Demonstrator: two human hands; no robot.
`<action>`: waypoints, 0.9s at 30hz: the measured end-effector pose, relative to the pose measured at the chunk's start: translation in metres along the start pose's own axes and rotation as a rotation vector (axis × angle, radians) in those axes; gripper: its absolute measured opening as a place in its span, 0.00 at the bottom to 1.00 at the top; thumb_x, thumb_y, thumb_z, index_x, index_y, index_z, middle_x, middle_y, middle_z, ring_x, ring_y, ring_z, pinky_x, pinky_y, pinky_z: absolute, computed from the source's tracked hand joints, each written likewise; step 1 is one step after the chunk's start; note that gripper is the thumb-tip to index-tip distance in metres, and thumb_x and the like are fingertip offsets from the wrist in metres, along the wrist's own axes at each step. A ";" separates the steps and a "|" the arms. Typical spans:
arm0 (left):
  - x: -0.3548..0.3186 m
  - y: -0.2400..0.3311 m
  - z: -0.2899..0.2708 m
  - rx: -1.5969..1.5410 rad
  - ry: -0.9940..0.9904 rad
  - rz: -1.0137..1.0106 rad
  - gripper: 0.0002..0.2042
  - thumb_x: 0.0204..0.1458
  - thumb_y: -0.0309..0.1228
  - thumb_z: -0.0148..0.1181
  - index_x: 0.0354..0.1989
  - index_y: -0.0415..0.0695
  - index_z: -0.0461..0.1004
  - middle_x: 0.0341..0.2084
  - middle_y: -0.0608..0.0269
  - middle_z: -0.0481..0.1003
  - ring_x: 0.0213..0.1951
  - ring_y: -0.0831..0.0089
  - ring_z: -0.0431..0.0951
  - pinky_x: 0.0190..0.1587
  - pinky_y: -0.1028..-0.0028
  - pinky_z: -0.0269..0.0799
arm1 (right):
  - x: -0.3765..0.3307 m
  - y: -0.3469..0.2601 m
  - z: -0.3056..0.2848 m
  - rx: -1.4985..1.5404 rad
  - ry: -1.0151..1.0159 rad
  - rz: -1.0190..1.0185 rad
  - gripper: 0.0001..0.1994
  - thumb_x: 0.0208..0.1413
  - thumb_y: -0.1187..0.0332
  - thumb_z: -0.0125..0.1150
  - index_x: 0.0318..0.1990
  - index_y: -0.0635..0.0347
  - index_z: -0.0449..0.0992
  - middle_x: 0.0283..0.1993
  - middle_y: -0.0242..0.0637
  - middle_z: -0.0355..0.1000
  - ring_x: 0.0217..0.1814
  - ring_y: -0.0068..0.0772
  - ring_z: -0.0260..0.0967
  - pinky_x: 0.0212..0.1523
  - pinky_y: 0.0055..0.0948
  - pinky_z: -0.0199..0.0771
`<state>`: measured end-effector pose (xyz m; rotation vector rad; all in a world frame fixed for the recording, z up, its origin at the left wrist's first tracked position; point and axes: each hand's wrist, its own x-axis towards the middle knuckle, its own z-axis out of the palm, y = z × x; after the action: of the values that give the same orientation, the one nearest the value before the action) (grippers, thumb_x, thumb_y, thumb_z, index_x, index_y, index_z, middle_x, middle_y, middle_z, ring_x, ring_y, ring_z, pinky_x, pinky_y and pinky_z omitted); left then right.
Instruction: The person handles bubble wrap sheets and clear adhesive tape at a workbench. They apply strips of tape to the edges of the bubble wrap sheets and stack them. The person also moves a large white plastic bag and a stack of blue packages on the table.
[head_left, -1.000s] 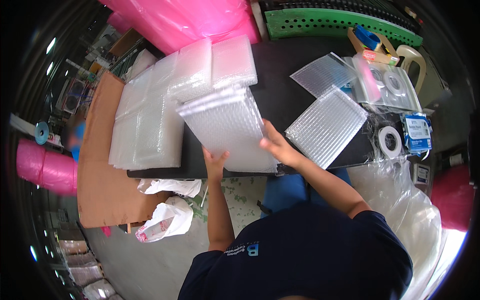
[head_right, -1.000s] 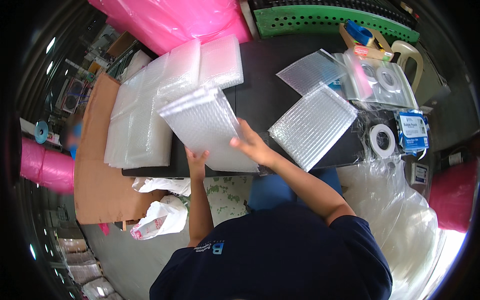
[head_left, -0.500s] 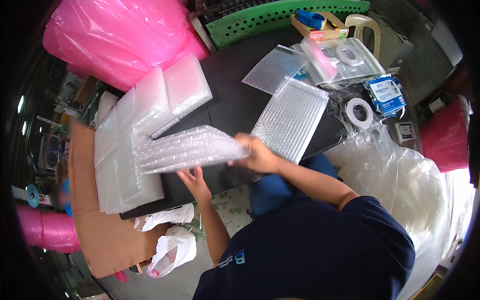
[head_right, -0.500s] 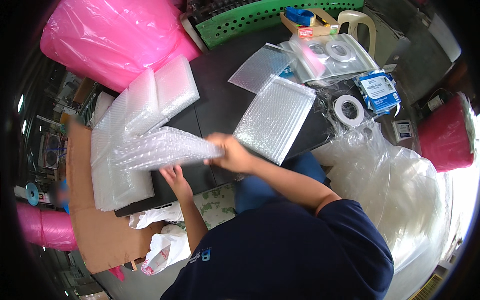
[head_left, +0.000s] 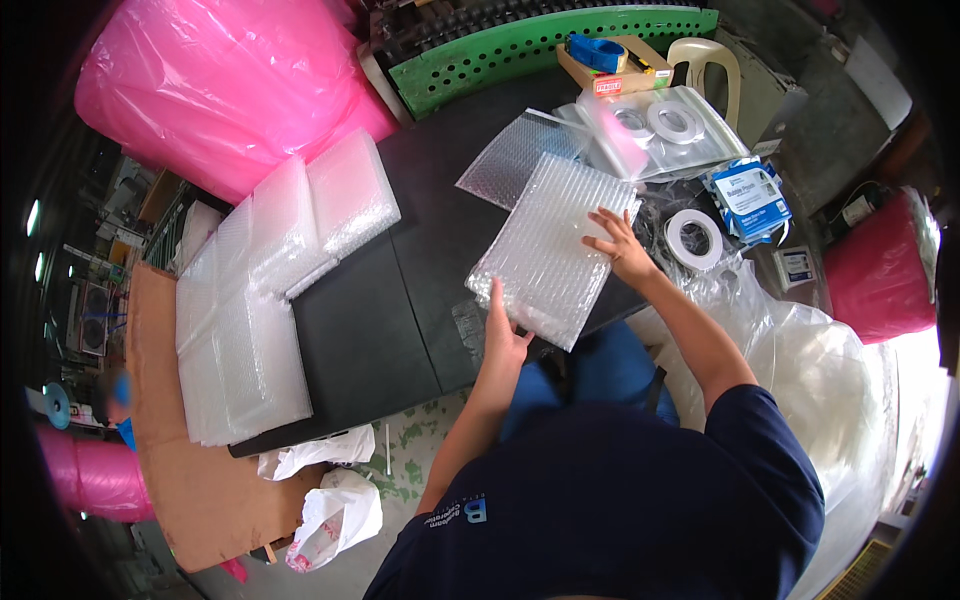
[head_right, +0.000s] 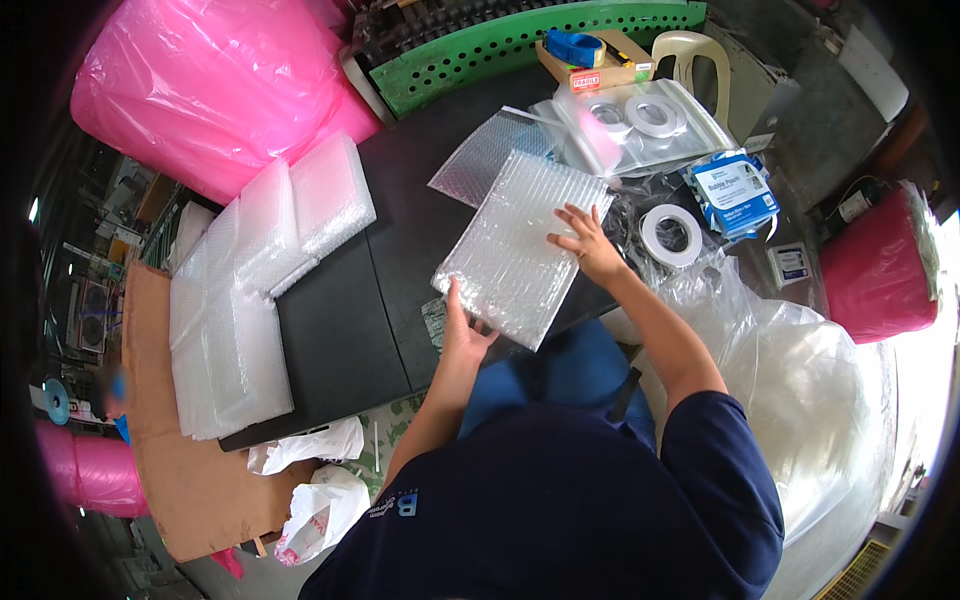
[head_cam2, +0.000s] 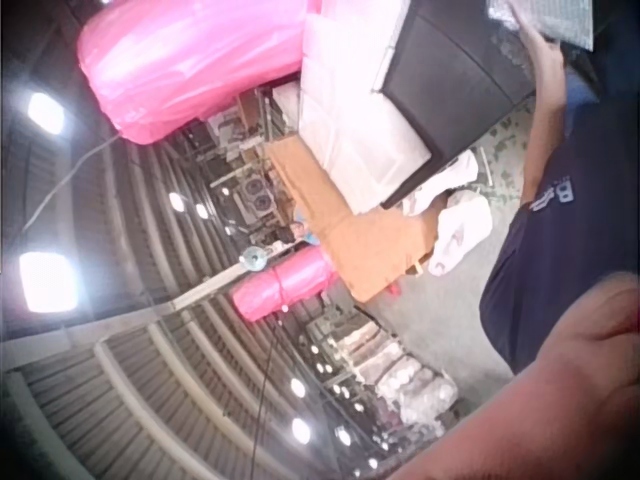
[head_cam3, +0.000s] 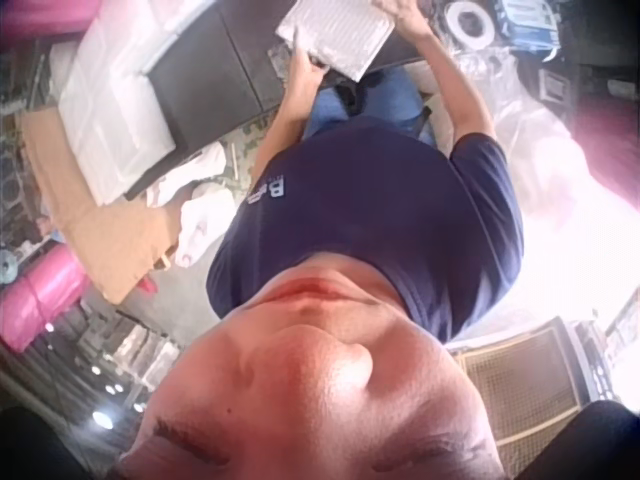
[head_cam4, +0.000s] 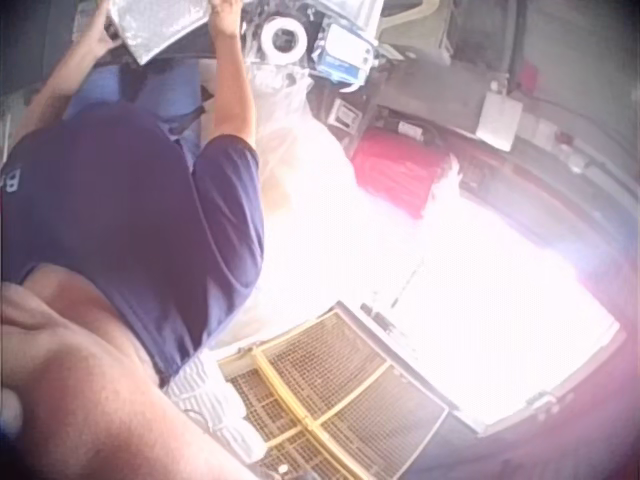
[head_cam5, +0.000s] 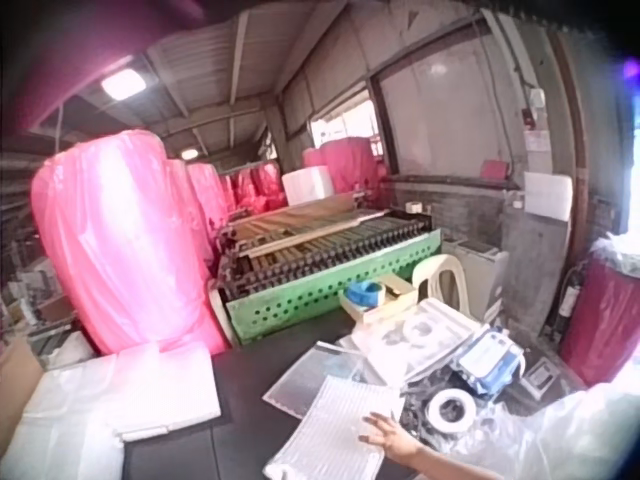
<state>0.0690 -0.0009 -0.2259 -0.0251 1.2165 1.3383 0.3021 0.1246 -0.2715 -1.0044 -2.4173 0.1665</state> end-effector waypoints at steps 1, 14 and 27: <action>0.021 -0.008 0.000 0.003 -0.004 0.001 0.46 0.41 0.57 0.64 0.63 0.41 0.53 0.60 0.54 0.57 0.62 0.56 0.55 0.61 0.45 0.47 | 0.002 -0.001 0.001 -0.008 -0.005 -0.002 0.24 0.46 0.81 0.50 0.50 0.41 0.70 0.65 0.39 0.54 0.71 0.47 0.44 0.67 0.63 0.37; 0.033 -0.009 -0.010 0.042 -0.094 -0.110 0.30 0.44 0.32 0.68 0.56 0.38 0.62 0.51 0.53 0.69 0.52 0.59 0.70 0.55 0.59 0.64 | -0.002 -0.038 -0.032 -0.102 -0.301 0.016 0.30 0.42 0.75 0.56 0.57 0.46 0.61 0.68 0.40 0.47 0.74 0.46 0.35 0.68 0.59 0.38; -0.057 0.101 -0.109 0.940 -0.481 0.968 0.45 0.24 0.37 0.80 0.56 0.38 0.62 0.53 0.56 0.66 0.52 0.66 0.68 0.55 0.67 0.65 | 0.037 -0.029 -0.081 1.109 -0.423 0.472 0.44 0.25 0.73 0.79 0.57 0.64 0.63 0.53 0.38 0.67 0.57 0.30 0.62 0.54 0.31 0.66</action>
<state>-0.0610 -0.0774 -0.1752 1.6243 1.3551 1.2750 0.3021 0.1227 -0.1773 -0.9701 -1.8159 1.7808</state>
